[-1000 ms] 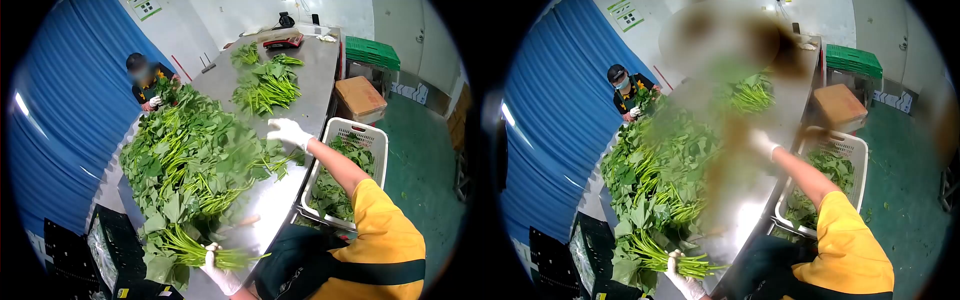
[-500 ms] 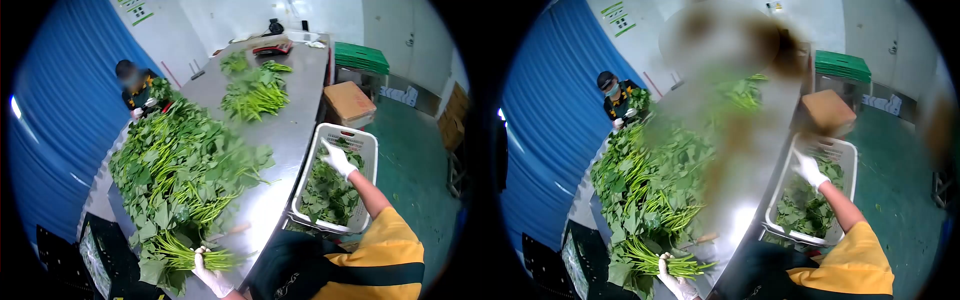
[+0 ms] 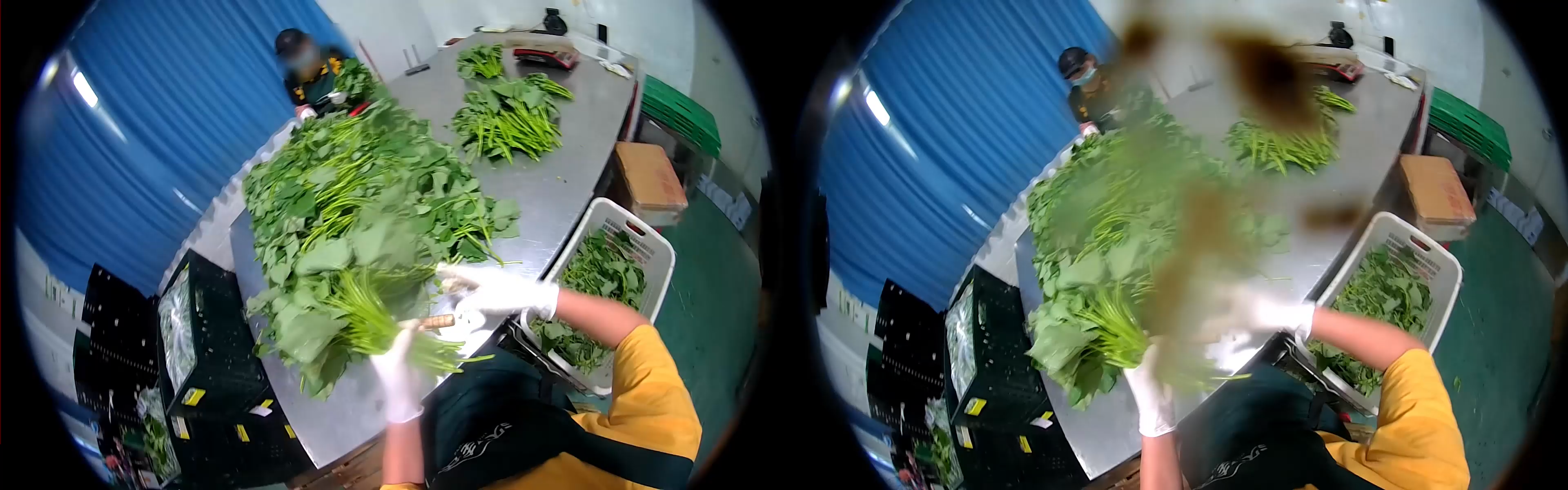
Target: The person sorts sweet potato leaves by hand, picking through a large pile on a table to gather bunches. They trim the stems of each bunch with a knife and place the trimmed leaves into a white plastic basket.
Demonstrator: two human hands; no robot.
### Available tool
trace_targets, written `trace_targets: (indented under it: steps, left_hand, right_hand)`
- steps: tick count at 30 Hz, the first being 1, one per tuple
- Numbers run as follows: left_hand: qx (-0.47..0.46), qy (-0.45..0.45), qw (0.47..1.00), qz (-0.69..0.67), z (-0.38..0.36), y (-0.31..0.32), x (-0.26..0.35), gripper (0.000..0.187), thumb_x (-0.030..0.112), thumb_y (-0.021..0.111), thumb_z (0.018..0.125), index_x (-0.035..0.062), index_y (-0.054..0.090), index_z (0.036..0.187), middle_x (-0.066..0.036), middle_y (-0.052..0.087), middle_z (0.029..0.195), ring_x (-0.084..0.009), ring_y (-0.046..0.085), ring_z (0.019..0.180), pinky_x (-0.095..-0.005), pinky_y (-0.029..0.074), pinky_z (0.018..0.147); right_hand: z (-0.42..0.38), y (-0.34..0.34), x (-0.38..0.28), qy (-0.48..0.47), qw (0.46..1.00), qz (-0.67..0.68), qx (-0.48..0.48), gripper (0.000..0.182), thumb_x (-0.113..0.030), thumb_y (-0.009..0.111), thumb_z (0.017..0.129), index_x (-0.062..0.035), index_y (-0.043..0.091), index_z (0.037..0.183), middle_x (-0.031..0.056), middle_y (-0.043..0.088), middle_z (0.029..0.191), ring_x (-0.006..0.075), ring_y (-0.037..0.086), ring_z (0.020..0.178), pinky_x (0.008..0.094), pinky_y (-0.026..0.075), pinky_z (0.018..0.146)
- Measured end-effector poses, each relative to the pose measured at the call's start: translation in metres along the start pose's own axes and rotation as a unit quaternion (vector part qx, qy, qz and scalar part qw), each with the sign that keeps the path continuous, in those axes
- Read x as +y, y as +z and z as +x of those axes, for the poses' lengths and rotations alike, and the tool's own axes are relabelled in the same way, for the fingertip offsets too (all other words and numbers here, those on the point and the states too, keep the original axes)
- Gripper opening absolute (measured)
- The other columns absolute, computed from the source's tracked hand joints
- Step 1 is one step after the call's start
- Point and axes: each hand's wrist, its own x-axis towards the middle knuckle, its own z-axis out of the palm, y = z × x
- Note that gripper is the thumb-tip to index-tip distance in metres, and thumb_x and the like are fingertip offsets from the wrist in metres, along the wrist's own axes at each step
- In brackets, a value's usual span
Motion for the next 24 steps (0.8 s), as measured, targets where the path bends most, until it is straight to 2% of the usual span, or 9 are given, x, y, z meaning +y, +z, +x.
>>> trace_targets:
  steps: [2, 3, 4, 10, 13, 17, 18, 21, 24]
  left_hand:
    - [0.002, 0.005, 1.000, -0.006, 0.001, -0.001, -0.013, 0.030, -0.006, 0.065, 0.079, -0.0033, 0.056, 0.109, -0.011, 0.066, 0.091, -0.0187, 0.064, 0.084, -0.0308, 0.051, 0.078]
    - [0.004, 0.020, 1.000, 0.000, 0.004, -0.003, -0.017, 0.030, -0.006, 0.065, 0.079, -0.0034, 0.057, 0.108, -0.011, 0.066, 0.091, -0.0187, 0.064, 0.084, -0.0306, 0.051, 0.078]
    - [-0.010, 0.009, 1.000, 0.014, 0.005, -0.009, -0.023, 0.025, -0.004, 0.066, 0.080, -0.0034, 0.061, 0.104, -0.010, 0.066, 0.090, -0.0176, 0.064, 0.085, -0.0295, 0.050, 0.079]
    - [-0.005, -0.013, 0.976, 0.218, 0.005, -0.020, -0.012, 0.020, 0.001, 0.069, 0.082, -0.0041, 0.063, 0.101, -0.009, 0.066, 0.092, -0.0162, 0.063, 0.084, -0.0280, 0.050, 0.076]
    - [-0.012, -0.071, 0.993, 0.099, 0.015, -0.033, -0.024, 0.026, 0.002, 0.069, 0.083, -0.0043, 0.060, 0.106, -0.010, 0.065, 0.096, -0.0160, 0.062, 0.085, -0.0286, 0.050, 0.077]
    - [-0.085, -0.102, 0.983, 0.125, 0.004, -0.044, 0.004, 0.031, 0.010, 0.068, 0.085, -0.0021, 0.057, 0.111, -0.012, 0.061, 0.106, -0.0179, 0.061, 0.092, -0.0298, 0.050, 0.079]
    - [-0.121, 0.045, 0.941, 0.313, -0.003, -0.050, 0.009, 0.034, 0.010, 0.068, 0.082, -0.0020, 0.056, 0.111, -0.014, 0.061, 0.103, -0.0234, 0.061, 0.095, -0.0330, 0.050, 0.080]
    - [-0.107, 0.416, 0.656, 0.621, -0.011, -0.054, 0.032, 0.042, 0.012, 0.069, 0.074, 0.0021, 0.056, 0.113, -0.018, 0.060, 0.109, -0.0348, 0.060, 0.096, -0.0426, 0.048, 0.084]
    - [-0.221, 0.473, 0.499, 0.692, -0.015, -0.034, 0.061, 0.046, 0.022, 0.065, 0.077, 0.0073, 0.056, 0.119, -0.017, 0.054, 0.126, -0.0347, 0.052, 0.116, -0.0436, 0.040, 0.097]
  right_hand:
    - [0.014, 0.048, -0.018, 0.143, 0.929, 0.293, -0.176, 0.090, -0.019, 0.068, 0.085, -0.0088, 0.009, 0.152, 0.0137, 0.040, 0.146, 0.0203, 0.052, 0.117, 0.0309, 0.044, 0.098]
    - [0.019, 0.080, -0.012, -0.049, 0.987, 0.129, -0.082, 0.077, -0.012, 0.068, 0.085, -0.0041, 0.024, 0.147, 0.0128, 0.049, 0.138, 0.0144, 0.057, 0.100, 0.0262, 0.048, 0.087]
    - [0.014, 0.109, 0.010, 0.122, 0.930, 0.311, -0.151, 0.059, -0.009, 0.070, 0.083, -0.0004, 0.042, 0.134, 0.0105, 0.061, 0.119, 0.0105, 0.058, 0.091, 0.0226, 0.049, 0.078]
    - [0.018, 0.104, -0.023, 0.194, 0.882, 0.382, -0.197, 0.030, -0.010, 0.074, 0.078, -0.0007, 0.060, 0.104, 0.0077, 0.066, 0.081, 0.0156, 0.064, 0.067, 0.0274, 0.052, 0.061]
    - [0.019, 0.110, -0.021, 0.187, 0.875, 0.423, -0.145, 0.020, -0.006, 0.073, 0.077, 0.0001, 0.063, 0.093, 0.0079, 0.065, 0.074, 0.0155, 0.062, 0.059, 0.0256, 0.050, 0.056]
    - [0.020, 0.097, -0.022, 0.253, 0.846, 0.461, -0.089, 0.040, -0.008, 0.066, 0.081, -0.0061, 0.054, 0.119, 0.0026, 0.060, 0.070, 0.0086, 0.055, 0.050, 0.0206, 0.042, 0.040]
    - [0.022, 0.096, -0.012, 0.253, 0.822, 0.506, -0.069, 0.014, -0.003, 0.069, 0.077, 0.0010, 0.063, 0.090, 0.0055, 0.059, 0.065, 0.0105, 0.055, 0.050, 0.0225, 0.042, 0.043]
    - [0.021, 0.077, -0.025, 0.256, 0.824, 0.498, -0.090, 0.014, -0.002, 0.069, 0.078, 0.0013, 0.064, 0.091, 0.0057, 0.059, 0.067, 0.0099, 0.054, 0.050, 0.0232, 0.042, 0.042]
    - [0.008, 0.104, -0.020, 0.240, 0.828, 0.482, -0.153, 0.018, -0.005, 0.070, 0.079, 0.0023, 0.064, 0.094, 0.0058, 0.059, 0.066, 0.0107, 0.056, 0.053, 0.0236, 0.046, 0.046]
